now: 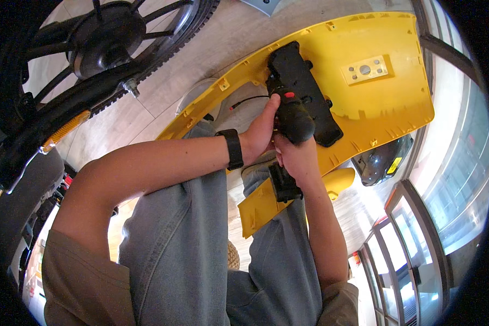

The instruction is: Assembling and installing panels onto a yellow electric scooter using a power drill.

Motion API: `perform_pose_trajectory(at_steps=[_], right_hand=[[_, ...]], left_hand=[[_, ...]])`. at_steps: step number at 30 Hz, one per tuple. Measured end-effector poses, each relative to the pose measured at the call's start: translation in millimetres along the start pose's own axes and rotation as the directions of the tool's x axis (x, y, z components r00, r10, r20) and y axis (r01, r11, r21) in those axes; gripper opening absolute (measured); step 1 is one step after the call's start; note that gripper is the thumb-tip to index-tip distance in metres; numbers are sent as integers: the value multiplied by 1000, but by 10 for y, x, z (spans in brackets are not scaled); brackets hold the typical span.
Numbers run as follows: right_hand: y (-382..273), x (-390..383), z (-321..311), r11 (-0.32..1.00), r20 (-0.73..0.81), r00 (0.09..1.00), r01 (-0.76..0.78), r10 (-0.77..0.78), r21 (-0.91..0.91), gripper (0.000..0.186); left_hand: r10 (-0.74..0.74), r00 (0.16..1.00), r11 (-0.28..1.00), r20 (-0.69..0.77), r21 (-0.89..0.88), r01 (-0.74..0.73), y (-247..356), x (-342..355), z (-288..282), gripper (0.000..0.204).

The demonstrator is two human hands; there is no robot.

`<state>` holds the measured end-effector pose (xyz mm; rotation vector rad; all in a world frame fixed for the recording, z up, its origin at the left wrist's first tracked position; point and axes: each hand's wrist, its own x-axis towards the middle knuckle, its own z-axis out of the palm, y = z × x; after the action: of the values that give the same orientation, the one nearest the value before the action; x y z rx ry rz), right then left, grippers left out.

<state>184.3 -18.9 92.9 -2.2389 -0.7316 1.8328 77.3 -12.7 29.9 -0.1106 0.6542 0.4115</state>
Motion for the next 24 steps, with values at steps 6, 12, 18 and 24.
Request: perform_pose_trajectory(at_steps=[6,12,18,24], right_hand=[[19,17,-36,1000,8,1000,-15,15,-9,11],[58,25,-16,1000,-17,1000,-3,3,-18,6],[28,16,-19,999,-3,1000,-18,18,-31,8],[24,15,-11,999,-9,1000,-11,11,-45,10]], left_hand=[[25,1000,1000,-2,-16,-25,-40,29,29,75],[21,1000,1000,-11,-7,-21,-56,34,1,73],[59,997,998,-45,-16,-60,-62,46,35,76],[9,1000,1000,0,-29,-9,-66,43,-15,72]])
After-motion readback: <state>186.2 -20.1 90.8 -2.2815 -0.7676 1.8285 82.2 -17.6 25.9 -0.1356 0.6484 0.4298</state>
